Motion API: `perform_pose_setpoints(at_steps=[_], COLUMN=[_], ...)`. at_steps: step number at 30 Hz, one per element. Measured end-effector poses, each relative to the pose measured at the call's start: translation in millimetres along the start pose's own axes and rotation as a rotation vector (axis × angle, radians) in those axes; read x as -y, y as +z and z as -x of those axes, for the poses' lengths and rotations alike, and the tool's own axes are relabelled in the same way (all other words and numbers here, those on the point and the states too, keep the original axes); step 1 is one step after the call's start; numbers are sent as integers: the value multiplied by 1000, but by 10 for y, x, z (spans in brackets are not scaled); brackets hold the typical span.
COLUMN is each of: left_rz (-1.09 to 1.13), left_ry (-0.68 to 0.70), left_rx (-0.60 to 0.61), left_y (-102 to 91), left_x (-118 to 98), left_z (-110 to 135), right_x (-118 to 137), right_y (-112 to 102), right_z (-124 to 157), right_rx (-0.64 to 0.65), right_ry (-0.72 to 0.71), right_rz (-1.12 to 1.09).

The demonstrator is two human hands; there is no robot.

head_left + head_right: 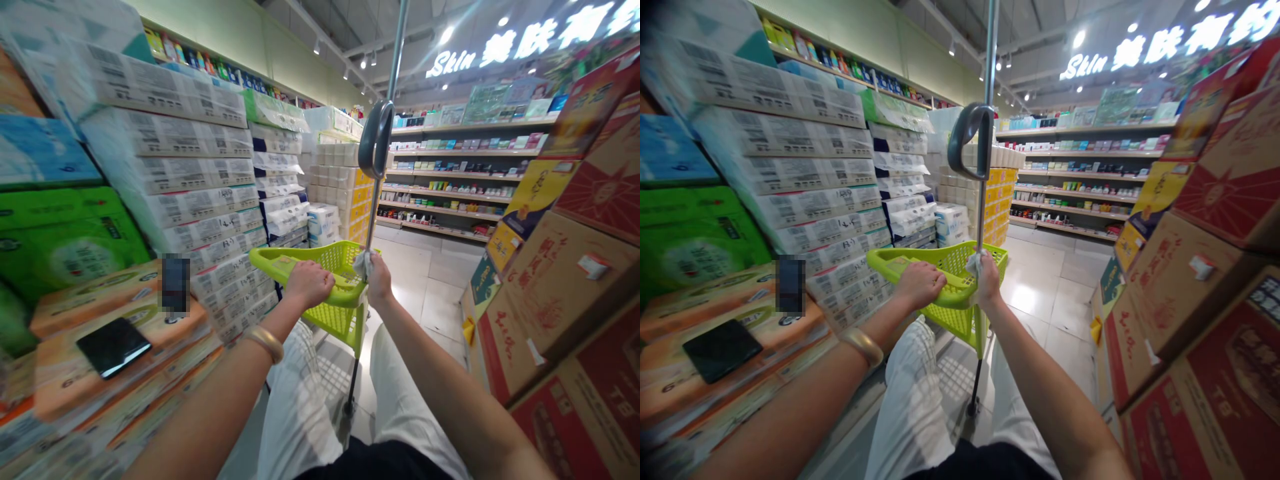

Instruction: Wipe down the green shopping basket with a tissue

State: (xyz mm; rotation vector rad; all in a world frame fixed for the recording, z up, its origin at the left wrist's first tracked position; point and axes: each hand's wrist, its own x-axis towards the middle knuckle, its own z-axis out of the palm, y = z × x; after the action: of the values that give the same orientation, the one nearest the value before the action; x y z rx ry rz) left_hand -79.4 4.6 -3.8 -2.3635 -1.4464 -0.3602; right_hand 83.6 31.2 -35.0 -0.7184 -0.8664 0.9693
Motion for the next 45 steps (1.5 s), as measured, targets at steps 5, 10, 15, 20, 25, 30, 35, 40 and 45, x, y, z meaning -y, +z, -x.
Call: perform_pose_setpoints(at_steps=[5,10,15,20,25,30,35,40,45], left_rz=[-6,41,83,153,507,1189,1462,1608,1623], left_ry=[4,18,5,8,-108,-139,-217,-122,-193], left_rx=[-1,-21,-20,23,-205,-336,-309,-357,-261], left_y=[-4,-17,-33,-52,-184,-329,-470,-711,-729], left_x=[12,13,13,48,-71,-380,-552,-538,-493], left_z=[13,47,78,86,-46,-289,-454,-500,-395], right_x=[285,-28,-223,42,128,40,469,824,680], right_y=[-7,-156,-190,-22,31,-44,231,507,442], right_z=[-178,115,293,119,67,190,-36,-224,-45], right_rx=[266,191,105,125,157,201,229,253,216], right_ry=[79,-149,-275,-312,-327,-289,-306,-412,-429], right_rz=[-91,169,397,327,303,304,176,119,211])
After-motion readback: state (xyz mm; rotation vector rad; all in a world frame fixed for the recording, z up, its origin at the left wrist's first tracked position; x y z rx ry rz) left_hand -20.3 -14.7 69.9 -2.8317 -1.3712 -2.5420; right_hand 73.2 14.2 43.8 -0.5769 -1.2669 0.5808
